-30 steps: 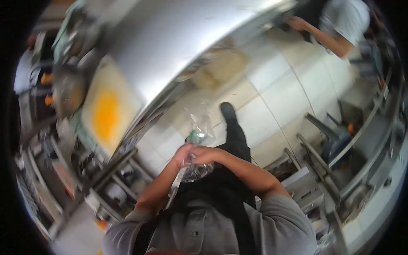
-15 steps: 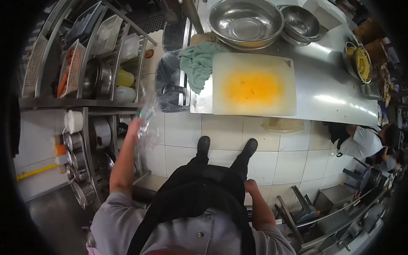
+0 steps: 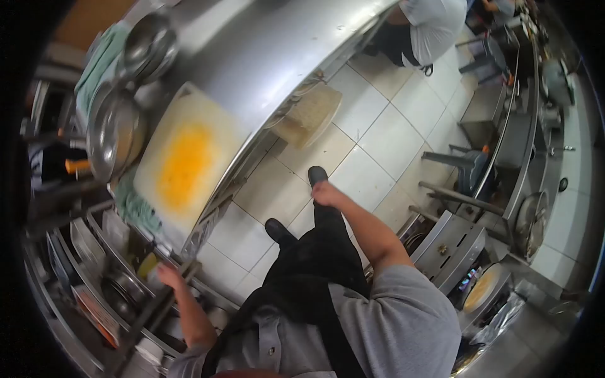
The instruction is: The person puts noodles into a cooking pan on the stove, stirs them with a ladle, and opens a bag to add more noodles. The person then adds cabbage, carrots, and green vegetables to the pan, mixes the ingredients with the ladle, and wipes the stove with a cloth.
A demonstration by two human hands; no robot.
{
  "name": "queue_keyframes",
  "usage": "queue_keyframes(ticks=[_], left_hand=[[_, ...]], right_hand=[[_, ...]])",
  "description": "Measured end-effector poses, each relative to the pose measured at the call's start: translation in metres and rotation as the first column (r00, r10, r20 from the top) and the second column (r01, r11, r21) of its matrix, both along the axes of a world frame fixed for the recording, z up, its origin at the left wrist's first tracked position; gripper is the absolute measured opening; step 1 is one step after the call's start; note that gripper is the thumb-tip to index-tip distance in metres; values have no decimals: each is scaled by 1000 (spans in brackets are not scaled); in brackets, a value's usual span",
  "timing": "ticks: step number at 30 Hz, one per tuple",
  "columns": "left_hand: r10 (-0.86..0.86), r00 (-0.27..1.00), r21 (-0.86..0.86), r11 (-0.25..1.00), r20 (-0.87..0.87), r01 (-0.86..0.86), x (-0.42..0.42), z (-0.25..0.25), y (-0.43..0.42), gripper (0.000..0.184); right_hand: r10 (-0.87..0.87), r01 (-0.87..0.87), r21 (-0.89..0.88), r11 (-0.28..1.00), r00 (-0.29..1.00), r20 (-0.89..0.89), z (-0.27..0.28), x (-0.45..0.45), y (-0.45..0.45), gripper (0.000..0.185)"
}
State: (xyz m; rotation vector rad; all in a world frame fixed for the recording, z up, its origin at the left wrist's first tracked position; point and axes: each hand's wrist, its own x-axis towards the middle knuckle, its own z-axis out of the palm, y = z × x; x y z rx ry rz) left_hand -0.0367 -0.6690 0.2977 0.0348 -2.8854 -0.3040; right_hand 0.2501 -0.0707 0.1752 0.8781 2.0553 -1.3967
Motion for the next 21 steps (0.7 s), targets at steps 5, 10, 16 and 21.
queue_keyframes(ticks=[5, 10, 16, 21], left_hand=[[-273, 406, 440, 801, 872, -406, 187, -24, 144, 14], [-658, 125, 612, 743, 743, 272, 179, -61, 445, 20], [-562, 606, 678, 733, 563, 51, 91, -258, 647, 29], [-350, 425, 550, 556, 835, -623, 19, -312, 687, 13]], right_hand=[[-221, 302, 366, 880, 944, -246, -88, -86, 149, 36], [-215, 351, 426, 834, 917, -334, -147, -180, 265, 30], [-72, 116, 514, 850, 992, -104, -157, -208, 285, 40], [-90, 138, 483, 865, 989, -122, -157, -203, 266, 29]])
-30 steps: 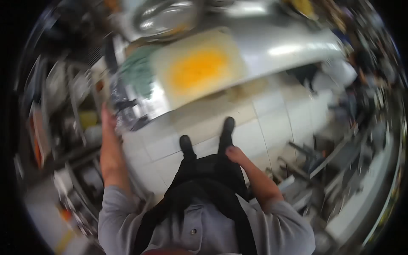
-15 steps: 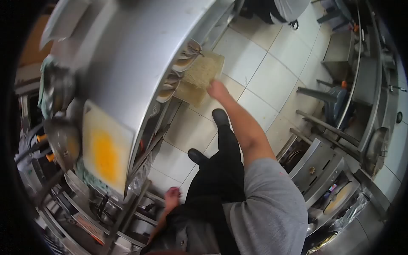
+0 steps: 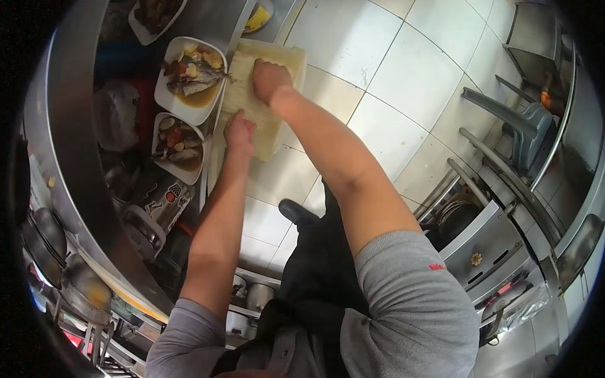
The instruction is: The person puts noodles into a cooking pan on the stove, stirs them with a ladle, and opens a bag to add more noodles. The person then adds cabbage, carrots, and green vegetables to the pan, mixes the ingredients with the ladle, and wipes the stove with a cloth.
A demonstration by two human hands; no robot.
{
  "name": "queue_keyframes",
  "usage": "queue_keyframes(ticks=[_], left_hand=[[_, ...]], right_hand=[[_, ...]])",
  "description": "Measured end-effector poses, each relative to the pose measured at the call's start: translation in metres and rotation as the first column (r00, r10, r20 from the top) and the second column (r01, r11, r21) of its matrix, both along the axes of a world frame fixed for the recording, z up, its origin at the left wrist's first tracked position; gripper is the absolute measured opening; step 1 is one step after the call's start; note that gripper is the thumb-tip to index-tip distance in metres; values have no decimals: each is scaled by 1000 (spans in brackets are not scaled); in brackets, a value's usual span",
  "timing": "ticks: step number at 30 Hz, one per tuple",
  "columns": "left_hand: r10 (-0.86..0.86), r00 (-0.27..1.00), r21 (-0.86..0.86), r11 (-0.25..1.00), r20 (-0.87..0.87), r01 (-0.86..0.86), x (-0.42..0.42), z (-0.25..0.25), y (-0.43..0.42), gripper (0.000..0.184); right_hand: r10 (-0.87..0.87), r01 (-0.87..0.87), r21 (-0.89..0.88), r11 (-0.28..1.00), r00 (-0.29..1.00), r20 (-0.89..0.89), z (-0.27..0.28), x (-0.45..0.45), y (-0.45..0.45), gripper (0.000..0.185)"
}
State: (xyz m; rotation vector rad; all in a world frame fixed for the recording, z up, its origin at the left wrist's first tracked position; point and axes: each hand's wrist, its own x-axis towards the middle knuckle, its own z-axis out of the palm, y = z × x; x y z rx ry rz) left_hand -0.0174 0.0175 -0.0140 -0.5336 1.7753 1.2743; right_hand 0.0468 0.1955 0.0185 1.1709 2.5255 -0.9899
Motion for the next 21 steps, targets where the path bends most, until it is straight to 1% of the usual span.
queue_keyframes(ticks=[1, 3, 4, 5, 6, 7, 8, 9, 10, 11, 12, 13, 14, 15, 16, 18, 19, 20, 21], left_hand=[[-3, 1000, -3, 1000, 1, 3, -3, 2, 2, 13], [67, 995, -136, 989, 79, -56, -10, 8, 2, 17], [62, 995, -135, 990, 74, -51, -12, 11, 5, 17], [138, 986, -8, 990, 96, -138, -12, 15, 3, 21], [210, 969, 114, 968, 128, -225, -13, 19, 0, 24], [214, 969, 116, 967, 123, -228, -13, 25, 1, 24], [236, 955, 181, 946, 180, -268, -12, 31, 0, 29], [251, 938, 242, 920, 238, -307, -13, 36, -3, 34], [250, 939, 245, 920, 236, -307, -14, 35, -7, 34], [200, 942, 350, 891, 269, -289, -15, 33, -11, 38], [149, 943, 449, 850, 297, -276, -15, 31, -17, 42], [154, 942, 447, 849, 297, -280, -15, 31, -21, 42], [105, 927, 441, 856, 359, -268, -15, 32, -28, 45], [58, 906, 434, 864, 419, -256, -14, 34, -33, 48], [68, 905, 426, 866, 420, -263, -14, 35, -37, 48], [-65, 852, 432, 880, 520, -197, -12, 39, -38, 52], [-62, 853, 436, 877, 519, -201, -12, 40, -31, 52], [-60, 860, 438, 877, 507, -196, -12, 40, -22, 52], [-60, 865, 437, 879, 498, -191, -12, 40, -15, 53]], right_hand=[[2, -2, -1, 1000, 1000, 4, 1, 2, -1, 28], [-9, 9, -10, 1000, 1000, 4, 8, 5, -5, 28], [40, -41, 53, 998, 999, 32, 17, 5, -2, 26], [92, -99, 114, 989, 994, 62, 25, 3, 2, 25], [95, -100, 111, 989, 994, 56, 36, 0, 8, 25], [99, -96, -64, 993, 994, 39, 46, -4, 16, 25], [103, -94, -238, 967, 994, 23, 54, -6, 21, 26], [106, -99, -240, 966, 994, 18, 48, -8, 24, 26], [-19, 17, -614, 789, 1000, 3, 34, -13, 35, 27], [-137, 101, -881, 462, 990, 42, 20, -17, 44, 28], [-133, 99, -881, 463, 990, 42, 5, -21, 48, 28], [-30, 115, -951, 288, 993, 111, -13, -24, 51, 30], [85, 153, -983, 100, 983, 162, -31, -26, 50, 32], [118, 136, -987, 81, 982, 145, -39, -27, 46, 36], [126, 138, -988, 73, 981, 147, -47, -24, 44, 36], [157, 119, -978, -170, 983, 92, -56, -18, 40, 49], [178, 101, -995, 20, 979, 103, -57, -18, 36, 52], [207, 89, -974, 208, 969, 133, -57, -19, 31, 54], [167, 81, -944, 319, 976, 140, -46, -12, 25, 56]])
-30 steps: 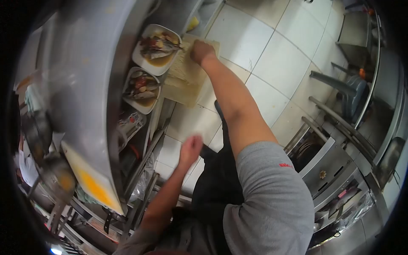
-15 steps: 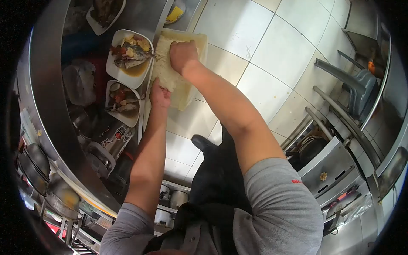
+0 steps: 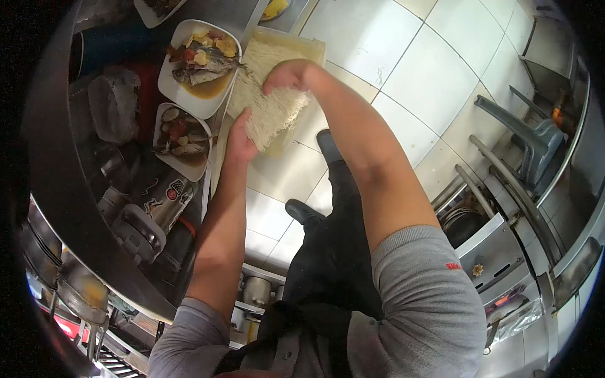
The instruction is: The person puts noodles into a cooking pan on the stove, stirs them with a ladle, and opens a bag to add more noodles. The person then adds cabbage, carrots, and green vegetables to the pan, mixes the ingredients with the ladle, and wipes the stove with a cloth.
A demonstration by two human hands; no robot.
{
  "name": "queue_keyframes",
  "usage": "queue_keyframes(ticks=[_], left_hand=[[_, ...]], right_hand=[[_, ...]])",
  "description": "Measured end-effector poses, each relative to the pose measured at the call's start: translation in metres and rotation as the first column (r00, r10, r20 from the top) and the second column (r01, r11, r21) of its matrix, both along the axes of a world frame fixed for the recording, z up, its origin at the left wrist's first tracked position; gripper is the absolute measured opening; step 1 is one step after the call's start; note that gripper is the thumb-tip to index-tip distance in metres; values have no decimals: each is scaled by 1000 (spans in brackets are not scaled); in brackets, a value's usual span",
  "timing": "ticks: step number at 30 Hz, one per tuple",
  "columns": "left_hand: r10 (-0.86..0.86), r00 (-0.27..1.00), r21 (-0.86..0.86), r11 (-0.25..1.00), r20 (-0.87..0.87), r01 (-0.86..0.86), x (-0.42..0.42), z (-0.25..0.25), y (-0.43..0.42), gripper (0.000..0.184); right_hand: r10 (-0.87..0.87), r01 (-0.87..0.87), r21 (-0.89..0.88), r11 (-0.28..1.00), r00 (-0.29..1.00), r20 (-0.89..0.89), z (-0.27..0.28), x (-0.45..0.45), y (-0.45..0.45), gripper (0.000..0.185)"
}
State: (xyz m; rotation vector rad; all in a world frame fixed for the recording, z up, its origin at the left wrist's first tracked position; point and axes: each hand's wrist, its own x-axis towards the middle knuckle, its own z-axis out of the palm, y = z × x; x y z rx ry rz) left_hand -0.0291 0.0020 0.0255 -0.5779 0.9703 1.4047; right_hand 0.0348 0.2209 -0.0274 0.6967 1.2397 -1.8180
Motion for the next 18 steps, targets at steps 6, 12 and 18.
queue_keyframes(ticks=[6, 12, 18], left_hand=[[-263, 884, -443, 894, -387, 72, 10, -23, 6, 44], [-238, 901, -422, 904, -363, 69, 24, -7, -4, 36], [-124, 990, -183, 977, -64, 110, -6, -17, -25, 41]], right_hand=[[158, -38, 543, 839, 972, -176, 48, 7, -48, 40], [-33, 114, 499, 859, 985, -169, 57, 3, -96, 51], [-174, 204, 333, 920, 978, -119, 48, 30, -67, 46]])
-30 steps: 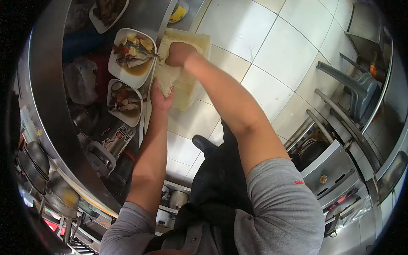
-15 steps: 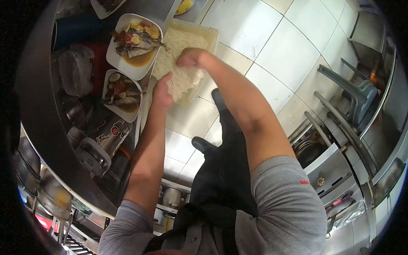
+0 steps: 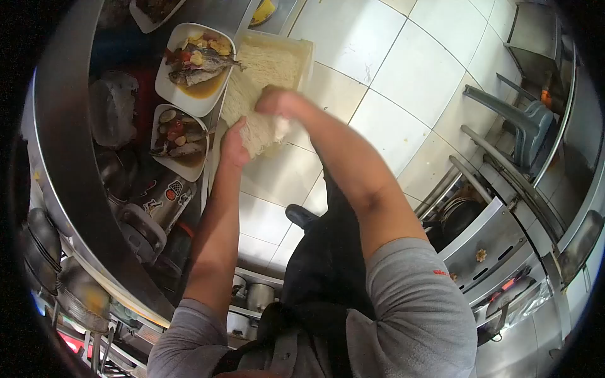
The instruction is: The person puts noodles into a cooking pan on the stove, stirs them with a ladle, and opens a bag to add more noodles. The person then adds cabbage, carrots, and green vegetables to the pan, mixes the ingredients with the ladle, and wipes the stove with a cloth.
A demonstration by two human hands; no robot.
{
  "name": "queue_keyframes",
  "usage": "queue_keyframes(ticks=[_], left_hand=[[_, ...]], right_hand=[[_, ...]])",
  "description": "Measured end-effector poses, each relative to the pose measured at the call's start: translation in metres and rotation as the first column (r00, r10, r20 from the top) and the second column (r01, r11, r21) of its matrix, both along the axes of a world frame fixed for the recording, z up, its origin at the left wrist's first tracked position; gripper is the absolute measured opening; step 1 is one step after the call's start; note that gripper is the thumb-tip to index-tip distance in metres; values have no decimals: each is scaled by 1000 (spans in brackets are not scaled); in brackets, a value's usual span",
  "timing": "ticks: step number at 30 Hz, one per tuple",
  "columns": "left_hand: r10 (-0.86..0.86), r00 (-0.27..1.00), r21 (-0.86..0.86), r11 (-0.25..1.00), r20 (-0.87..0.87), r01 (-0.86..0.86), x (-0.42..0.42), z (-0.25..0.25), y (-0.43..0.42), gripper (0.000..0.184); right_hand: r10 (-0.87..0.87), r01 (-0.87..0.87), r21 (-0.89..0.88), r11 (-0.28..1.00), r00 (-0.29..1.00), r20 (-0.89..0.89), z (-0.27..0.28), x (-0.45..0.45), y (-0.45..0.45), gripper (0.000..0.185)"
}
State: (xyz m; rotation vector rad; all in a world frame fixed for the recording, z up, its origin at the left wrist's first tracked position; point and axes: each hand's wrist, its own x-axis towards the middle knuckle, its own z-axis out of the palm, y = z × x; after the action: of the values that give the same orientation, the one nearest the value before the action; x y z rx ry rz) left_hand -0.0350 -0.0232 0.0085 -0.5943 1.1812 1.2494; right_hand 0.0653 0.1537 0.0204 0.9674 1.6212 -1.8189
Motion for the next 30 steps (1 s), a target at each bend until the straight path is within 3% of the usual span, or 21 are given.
queue_keyframes(ticks=[1, 3, 4, 5, 9, 11, 13, 18, 20, 22, 23, 25, 26, 27, 28, 30], left_hand=[[-3, 1000, 3, 1000, -2, 3, -6, 6, 1, 41], [-56, 986, 94, 995, 158, 42, -16, 15, 0, 45], [-71, 984, 131, 990, 165, 49, -18, 17, -3, 46], [-74, 984, 137, 989, 163, 52, -18, 20, -5, 46], [-163, 973, 144, 980, 166, 139, -9, 14, -42, 40], [-208, 958, 157, 971, 195, 178, -6, 19, -56, 37], [-257, 964, 93, 964, 68, 250, -5, 32, -69, 34], [-164, 986, 53, 985, -33, 166, -2, 52, -78, 35], [-162, 986, 79, 983, -48, 165, 8, 50, -55, 36], [65, 996, 101, 993, -63, -58, 21, 42, -9, 39], [53, 997, 119, 992, -55, -46, 21, 34, 16, 39], [200, 977, 65, 979, -75, -195, 24, 15, 53, 47], [180, 982, 72, 982, -58, -176, 27, 9, 51, 47], [-106, 950, -84, 993, -293, 85, 25, 1, 44, 49], [-400, 787, -274, 913, -470, 301, 23, -4, 42, 51], [-608, 243, -534, 787, -755, 311, 37, -4, 3, 51]], right_hand=[[-64, 64, -70, 996, 998, 10, -3, 11, 18, 45], [-135, 138, -133, 982, 990, 27, -20, 36, 48, 43], [-183, 190, -453, 871, 981, 60, -39, 51, 57, 39], [-215, 220, -716, 663, 971, 100, -49, 62, 66, 34], [-316, 289, -698, 655, 944, 95, 4, 96, 95, 38], [-187, 192, -639, 745, 979, 77, 15, 114, 106, 38], [-133, 190, -629, 754, 982, 137, 24, 136, 125, 46], [-78, 154, -622, 768, 986, 148, 70, 192, 140, 47], [-138, 187, -630, 754, 982, 125, 76, 214, 123, 47], [-234, 258, -601, 757, 965, 120, 95, 236, 96, 45], [-290, 299, -555, 776, 951, 107, 106, 244, 82, 44], [-479, 436, -614, 658, 871, 106, 93, 270, 39, 45], [-568, 507, -614, 605, 815, 113, 98, 280, 18, 46], [-653, 572, -611, 547, 748, 116, 106, 288, -3, 46], [-755, 624, -649, 436, 646, 114, 114, 292, -25, 46], [-879, 735, -635, 238, 440, 180, 144, 293, -60, 46]])
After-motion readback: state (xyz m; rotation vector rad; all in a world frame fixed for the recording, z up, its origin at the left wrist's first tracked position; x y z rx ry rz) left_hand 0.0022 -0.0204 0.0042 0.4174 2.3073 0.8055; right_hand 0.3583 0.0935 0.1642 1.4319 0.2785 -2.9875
